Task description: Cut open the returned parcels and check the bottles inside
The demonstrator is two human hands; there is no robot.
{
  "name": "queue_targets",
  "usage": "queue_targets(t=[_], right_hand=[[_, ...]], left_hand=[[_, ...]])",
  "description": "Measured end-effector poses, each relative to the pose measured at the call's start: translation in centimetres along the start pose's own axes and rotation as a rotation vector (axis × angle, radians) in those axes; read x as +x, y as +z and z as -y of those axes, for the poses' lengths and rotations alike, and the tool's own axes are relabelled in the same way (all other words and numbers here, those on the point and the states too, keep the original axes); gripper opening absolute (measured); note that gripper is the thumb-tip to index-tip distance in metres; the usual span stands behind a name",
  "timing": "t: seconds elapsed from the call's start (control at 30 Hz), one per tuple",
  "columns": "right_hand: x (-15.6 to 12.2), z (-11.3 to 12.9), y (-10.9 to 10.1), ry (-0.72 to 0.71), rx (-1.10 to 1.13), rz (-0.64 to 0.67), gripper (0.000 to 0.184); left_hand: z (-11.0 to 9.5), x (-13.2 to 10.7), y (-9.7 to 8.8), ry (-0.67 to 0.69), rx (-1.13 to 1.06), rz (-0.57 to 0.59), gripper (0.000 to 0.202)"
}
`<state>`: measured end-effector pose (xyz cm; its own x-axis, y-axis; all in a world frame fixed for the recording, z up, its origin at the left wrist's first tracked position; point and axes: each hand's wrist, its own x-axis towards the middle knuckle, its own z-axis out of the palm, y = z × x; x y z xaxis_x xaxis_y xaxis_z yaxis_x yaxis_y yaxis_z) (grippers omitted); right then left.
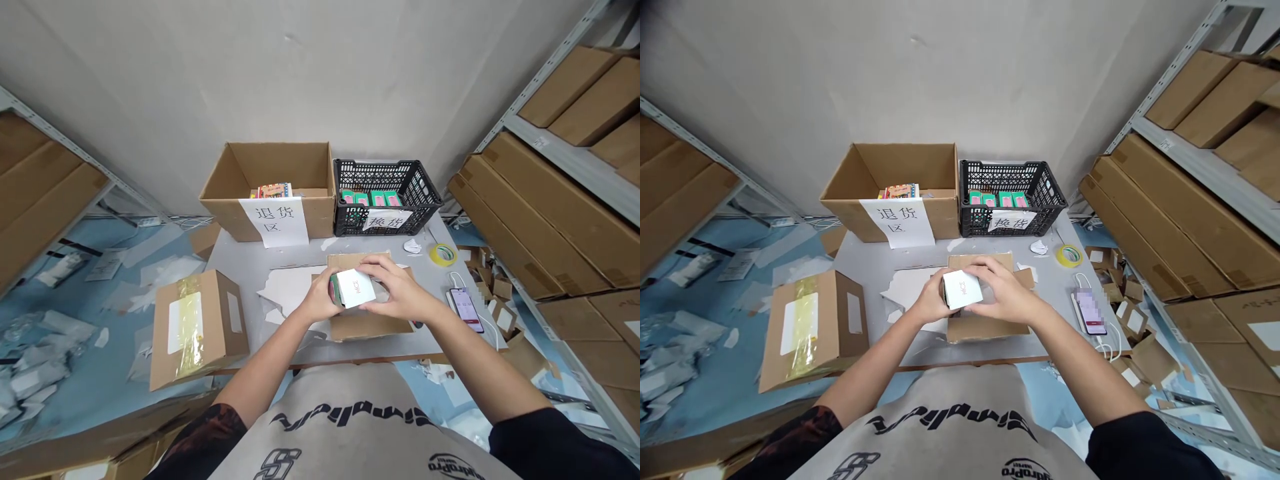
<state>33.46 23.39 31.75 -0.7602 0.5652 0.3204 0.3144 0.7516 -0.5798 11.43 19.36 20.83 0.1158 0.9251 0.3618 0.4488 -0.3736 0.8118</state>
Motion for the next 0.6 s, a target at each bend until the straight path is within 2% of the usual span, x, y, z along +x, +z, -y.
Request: queue_targets(t=[0.1,0.17,0.27,0.33,0.47,0.6], right_hand=[[0.7,1.0,0.2,0.015,-0.086,0.033,0.070],[1.4,1.7,0.7,0.081,-0.158,0.024,0.068],[2.6,2.6,1.5,0.196,-0.211,-0.053,0.062],[3.0,2.9,1.8,0.215,-0.189,-0.092,0.058],[2.8,2.9,1.8,0.157,-0.121,-0.098,0.055],[2.3,2.6,2.1,0.107,-0.062,-0.117,0.055]], left_hand=[[-0.1,-0.3,0.7,-0.010,0.069,-0.022,0.071],[0.0,-0.4,1.6,-0.049,0.130,-0.085,0.068],[0.2,-0.6,3.0,-0.149,0.204,-0.269,0.062],[0.5,-0.6,3.7,-0.162,0.226,-0.402,0.059],[1.3,-0.5,4.2,-0.022,0.262,-0.573,0.059],[1.8,-0.7,4.0,0.091,0.288,-0.611,0.061]])
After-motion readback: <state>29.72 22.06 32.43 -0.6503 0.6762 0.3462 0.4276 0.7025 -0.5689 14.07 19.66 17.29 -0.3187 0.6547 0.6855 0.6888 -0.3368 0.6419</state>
